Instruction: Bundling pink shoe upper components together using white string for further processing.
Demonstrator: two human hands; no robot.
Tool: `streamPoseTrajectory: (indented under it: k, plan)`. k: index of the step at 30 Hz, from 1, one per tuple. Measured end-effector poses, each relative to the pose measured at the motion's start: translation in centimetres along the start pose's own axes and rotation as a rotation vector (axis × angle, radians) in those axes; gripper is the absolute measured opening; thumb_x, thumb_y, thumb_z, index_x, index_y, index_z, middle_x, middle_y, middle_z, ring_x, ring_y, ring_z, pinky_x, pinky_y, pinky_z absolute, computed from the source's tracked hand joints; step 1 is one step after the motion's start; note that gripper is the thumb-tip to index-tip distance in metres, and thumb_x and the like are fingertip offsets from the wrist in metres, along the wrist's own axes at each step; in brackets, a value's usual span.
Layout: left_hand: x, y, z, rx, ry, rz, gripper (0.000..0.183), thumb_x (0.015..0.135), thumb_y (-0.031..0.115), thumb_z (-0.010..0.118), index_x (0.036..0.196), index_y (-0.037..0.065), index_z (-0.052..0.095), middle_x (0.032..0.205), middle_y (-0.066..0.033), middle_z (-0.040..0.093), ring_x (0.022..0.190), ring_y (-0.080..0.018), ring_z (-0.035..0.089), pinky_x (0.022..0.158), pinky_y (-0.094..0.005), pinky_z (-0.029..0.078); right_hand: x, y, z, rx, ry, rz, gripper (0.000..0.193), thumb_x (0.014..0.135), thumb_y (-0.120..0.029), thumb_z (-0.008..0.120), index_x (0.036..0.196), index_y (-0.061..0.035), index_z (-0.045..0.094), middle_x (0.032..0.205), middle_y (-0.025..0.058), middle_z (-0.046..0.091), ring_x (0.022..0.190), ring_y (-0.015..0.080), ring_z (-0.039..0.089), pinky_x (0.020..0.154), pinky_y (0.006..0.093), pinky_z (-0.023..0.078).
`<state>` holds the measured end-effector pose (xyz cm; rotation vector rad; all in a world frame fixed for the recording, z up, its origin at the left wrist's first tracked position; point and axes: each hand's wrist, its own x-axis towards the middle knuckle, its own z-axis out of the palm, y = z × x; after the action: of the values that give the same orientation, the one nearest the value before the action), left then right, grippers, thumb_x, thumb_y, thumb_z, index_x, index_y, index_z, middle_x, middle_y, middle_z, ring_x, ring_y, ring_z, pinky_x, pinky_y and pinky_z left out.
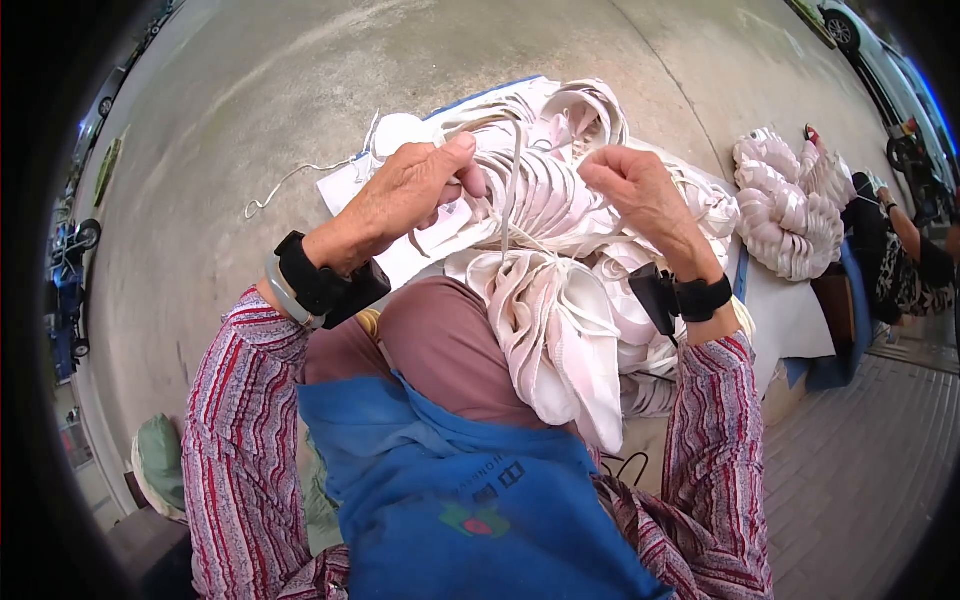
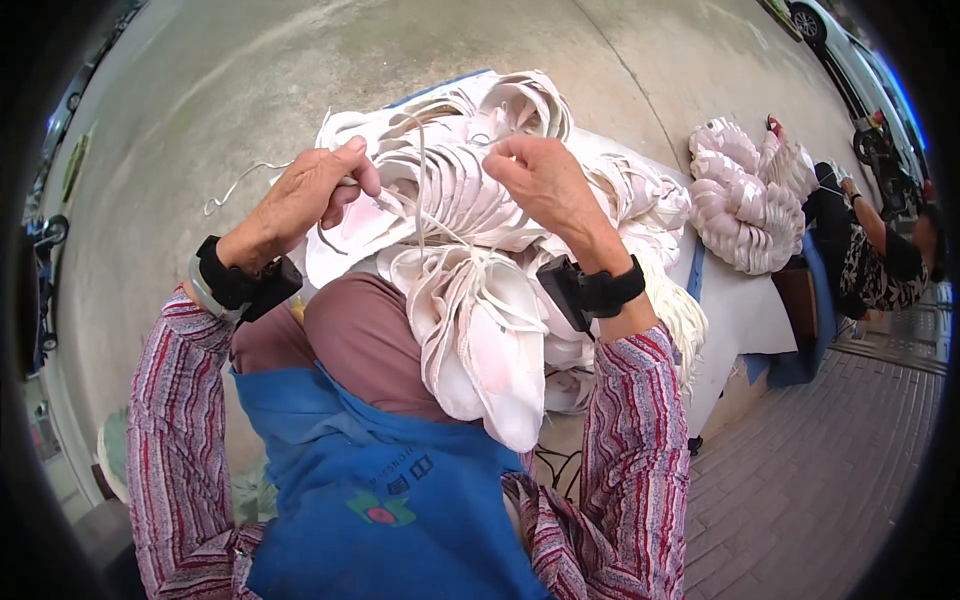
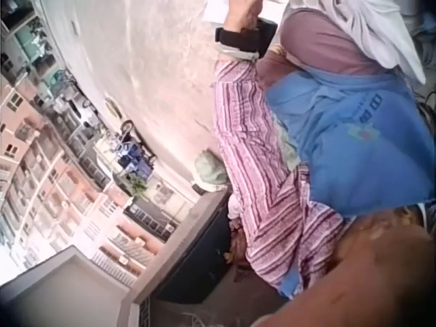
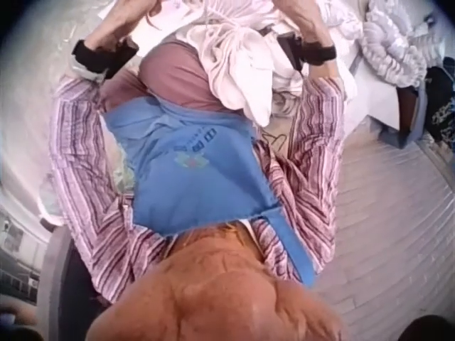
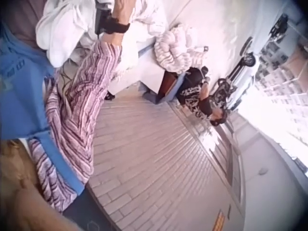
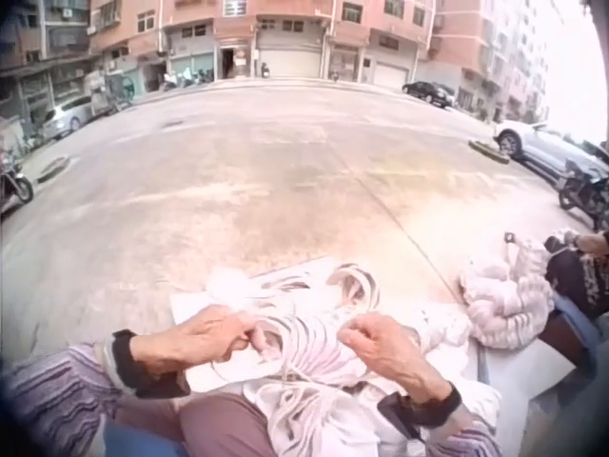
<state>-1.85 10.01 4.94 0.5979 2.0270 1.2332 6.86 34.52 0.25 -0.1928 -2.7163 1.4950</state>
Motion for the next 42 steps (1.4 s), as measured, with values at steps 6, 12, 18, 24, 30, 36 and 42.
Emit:
streamPoseTrajectory:
  k: [6,12,18,24,30,36,42]
  plan:
    - [0.4,-0.4,-0.4,-0.215,-0.032,-0.082,0.049,0.097,0.040,0.032,0.079,0.002,0.058,0.056,0.0057,0.031,0.047,-0.0066,0.029,0.044,-0.0221,0.029,-1.4,6.1,6.4,-0.127,-0.404,0.152,0.038,0.077,-0.039,0.059,0.084,-0.0029,0.069,0.073,0.0207,0.064,0.071,0.0331,0.062,0.068,0.0381,0.048]
    - [0.3,-1.3,-1.2,-0.263,0.023,-0.034,0.048,0.097,0.039,0.033,0.086,0.001,0.060,0.059,0.0046,0.037,0.048,-0.0064,0.034,0.045,-0.0217,0.031,-1.2,4.8,6.3,0.169,-0.385,0.220,0.028,0.080,-0.024,0.057,0.072,0.0019,0.062,0.057,-0.0005,0.049,0.053,0.0091,0.045,0.048,0.0263,0.037]
    - [1.6,-3.1,-1.9,-0.092,0.157,0.025,0.049,0.096,0.039,0.034,0.098,-0.001,0.061,0.078,-0.0049,0.053,0.056,-0.0076,0.044,0.055,-0.0236,0.041,-3.3,0.7,0.6,1.079,-0.175,0.291,0.023,0.087,-0.023,0.053,0.070,-0.0074,0.050,0.058,-0.0041,0.044,0.041,0.0015,0.031,0.033,0.0170,0.022]
    - [1.9,-2.7,-2.1,-0.042,0.149,0.202,0.045,0.097,0.037,0.034,0.096,-0.001,0.060,0.096,-0.0105,0.061,0.089,-0.0160,0.055,0.089,-0.0288,0.038,-3.2,-2.3,-3.2,1.498,-0.199,-0.094,0.022,0.097,-0.022,0.041,0.084,-0.0063,0.048,0.078,-0.0028,0.048,0.041,0.0017,0.024,0.033,0.0181,0.022]
    - [1.4,-2.5,-1.8,-0.225,-0.022,0.120,0.042,0.098,0.033,0.033,0.093,-0.002,0.056,0.067,-0.0043,0.055,0.070,-0.0131,0.053,0.076,-0.0272,0.045,-3.7,-5.5,-6.3,1.422,-0.061,-0.273,0.023,0.097,-0.022,0.042,0.097,-0.0013,0.052,0.062,-0.0068,0.034,0.042,0.0024,0.017,0.036,0.0205,0.015]
    - [1.5,-1.9,-1.1,-0.182,0.026,0.134,0.041,0.097,0.032,0.036,0.095,-0.003,0.057,0.058,0.0021,0.042,0.056,-0.0080,0.043,0.058,-0.0239,0.041,-3.7,-9.2,-7.4,1.192,0.280,-0.346,0.025,0.095,-0.020,0.049,0.106,0.0005,0.057,0.056,-0.0086,0.031,0.043,0.0008,0.019,0.038,0.0191,0.015]
    - [1.8,-0.9,2.3,0.212,-0.203,0.378,0.035,0.092,0.034,0.049,0.102,0.001,0.053,0.083,-0.0067,0.053,0.074,-0.0158,0.051,0.071,-0.0290,0.043,-0.7,-13.2,-2.2,0.505,0.200,-0.383,0.021,0.088,-0.018,0.058,0.097,-0.0012,0.067,0.070,-0.0017,0.058,0.063,0.0036,0.050,0.054,0.0188,0.039]
